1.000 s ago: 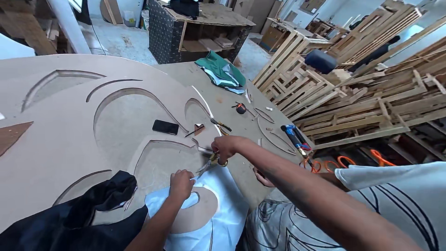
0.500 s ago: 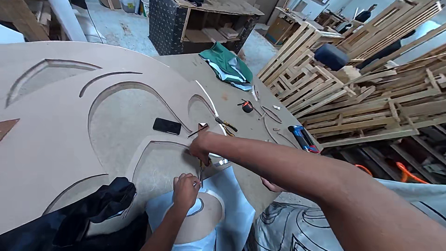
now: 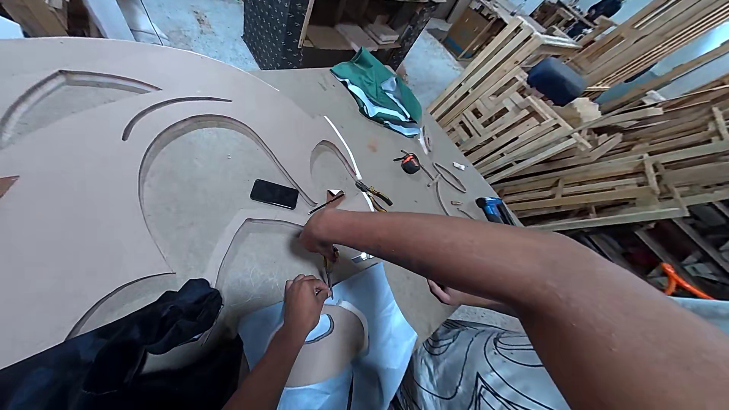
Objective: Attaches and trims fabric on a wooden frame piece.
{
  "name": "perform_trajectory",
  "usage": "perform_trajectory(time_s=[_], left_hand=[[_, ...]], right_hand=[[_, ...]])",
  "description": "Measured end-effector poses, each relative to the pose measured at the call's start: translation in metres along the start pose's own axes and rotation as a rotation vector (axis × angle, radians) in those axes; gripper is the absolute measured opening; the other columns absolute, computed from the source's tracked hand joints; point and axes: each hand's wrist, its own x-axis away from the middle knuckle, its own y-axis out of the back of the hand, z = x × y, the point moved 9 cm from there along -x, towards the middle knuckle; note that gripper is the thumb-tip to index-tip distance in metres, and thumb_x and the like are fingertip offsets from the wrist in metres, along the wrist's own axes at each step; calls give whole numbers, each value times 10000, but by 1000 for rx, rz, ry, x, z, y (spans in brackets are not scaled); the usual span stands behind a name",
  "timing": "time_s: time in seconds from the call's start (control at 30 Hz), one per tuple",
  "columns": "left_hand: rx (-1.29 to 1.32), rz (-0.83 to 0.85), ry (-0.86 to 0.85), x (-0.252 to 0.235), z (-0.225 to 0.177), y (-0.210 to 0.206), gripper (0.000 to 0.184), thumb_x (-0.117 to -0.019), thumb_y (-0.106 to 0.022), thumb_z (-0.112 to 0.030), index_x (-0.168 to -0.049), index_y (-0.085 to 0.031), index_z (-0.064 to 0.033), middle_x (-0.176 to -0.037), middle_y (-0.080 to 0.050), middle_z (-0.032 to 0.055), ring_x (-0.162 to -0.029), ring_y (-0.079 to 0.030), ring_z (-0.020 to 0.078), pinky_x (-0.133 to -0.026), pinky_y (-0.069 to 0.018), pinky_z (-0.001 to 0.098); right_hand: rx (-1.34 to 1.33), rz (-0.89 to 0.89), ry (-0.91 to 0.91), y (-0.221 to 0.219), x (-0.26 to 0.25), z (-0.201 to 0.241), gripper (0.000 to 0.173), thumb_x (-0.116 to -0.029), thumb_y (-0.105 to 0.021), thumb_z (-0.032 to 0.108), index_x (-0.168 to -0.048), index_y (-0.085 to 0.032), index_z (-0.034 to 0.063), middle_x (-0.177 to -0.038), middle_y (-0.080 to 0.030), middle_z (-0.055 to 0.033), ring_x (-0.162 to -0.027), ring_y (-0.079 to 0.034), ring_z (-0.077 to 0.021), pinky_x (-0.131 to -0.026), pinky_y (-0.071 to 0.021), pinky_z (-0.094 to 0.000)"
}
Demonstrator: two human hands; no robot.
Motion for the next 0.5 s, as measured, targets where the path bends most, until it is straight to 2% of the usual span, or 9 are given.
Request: perform_trajectory(time_s=[0.17, 0.3, 0.5], left_hand=[[-4, -12, -12, 0, 0, 0, 210, -961, -651, -423, -999, -801, -281, -1015, -734, -139, -1031, -621, 53, -1020, -387, 381], [27, -38, -29, -1, 1, 0, 210, -960, -658, -427, -992, -806, -282, -1012, -738, -143, -1025, -627, 50, -1016, -396, 381], [49, -49, -37, -1, -1, 1, 201, -958, -663, -407, -985, -809, -271, -1005, -743, -132, -1025, -628, 60, -1015, -396, 395]], right_hand=[[10, 4, 4, 2, 5, 3, 215, -878, -773, 252, -979, -715, 72, -953, -689, -130, -898, -675, -309, -720, -537, -537], [4, 12, -2, 0, 5, 3, 235, -880, -774, 295, -941, -722, 75, -944, -691, -125, -892, -675, -297, -726, -535, -523], [-30, -61, 26, -3, 3, 6, 144, -895, -736, 195, -951, -719, 64, -948, -691, -136, -893, -677, -315, -722, -536, -543]])
